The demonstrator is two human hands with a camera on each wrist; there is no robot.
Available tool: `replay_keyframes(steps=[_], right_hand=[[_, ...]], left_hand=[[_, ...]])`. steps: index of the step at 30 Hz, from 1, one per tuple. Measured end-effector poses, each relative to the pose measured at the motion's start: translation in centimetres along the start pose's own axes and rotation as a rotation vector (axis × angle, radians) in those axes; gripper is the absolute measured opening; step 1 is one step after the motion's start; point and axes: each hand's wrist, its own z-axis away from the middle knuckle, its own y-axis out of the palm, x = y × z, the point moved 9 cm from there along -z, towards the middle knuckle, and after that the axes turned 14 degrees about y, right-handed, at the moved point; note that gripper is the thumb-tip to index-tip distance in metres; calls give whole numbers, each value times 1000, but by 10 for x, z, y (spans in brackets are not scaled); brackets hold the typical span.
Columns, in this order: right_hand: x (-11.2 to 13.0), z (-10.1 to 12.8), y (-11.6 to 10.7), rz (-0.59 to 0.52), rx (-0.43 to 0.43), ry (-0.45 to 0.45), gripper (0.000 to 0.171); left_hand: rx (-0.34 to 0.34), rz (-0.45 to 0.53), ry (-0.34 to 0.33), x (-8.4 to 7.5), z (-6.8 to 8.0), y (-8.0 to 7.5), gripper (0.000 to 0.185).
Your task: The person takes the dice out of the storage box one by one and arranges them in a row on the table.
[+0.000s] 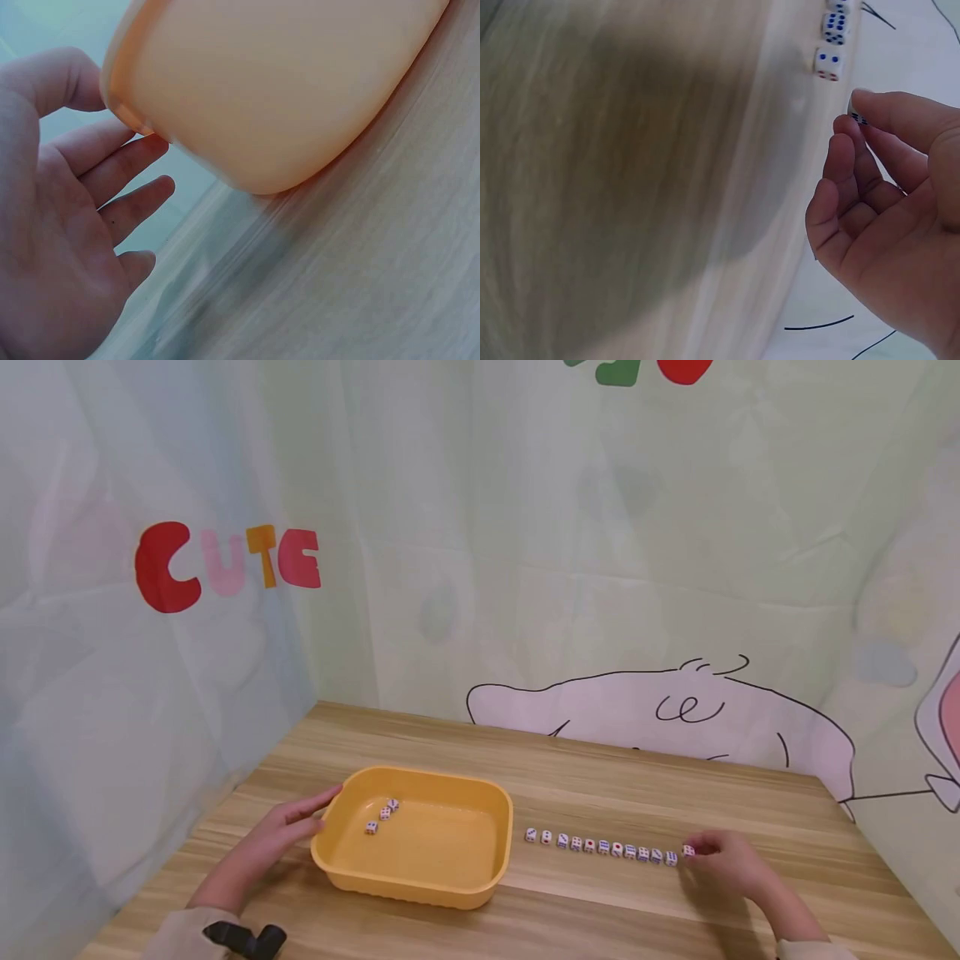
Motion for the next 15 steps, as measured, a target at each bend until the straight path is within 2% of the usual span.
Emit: replay_keyframes(steps=[9,15], right_hand=[[-11,-7,7,-6,8,-41,24],[-10,-7,11,-11,14,-85,26]], left_hand=[[-1,3,9,-2,1,1,55],[-1,-6,9,0,0,0,56]])
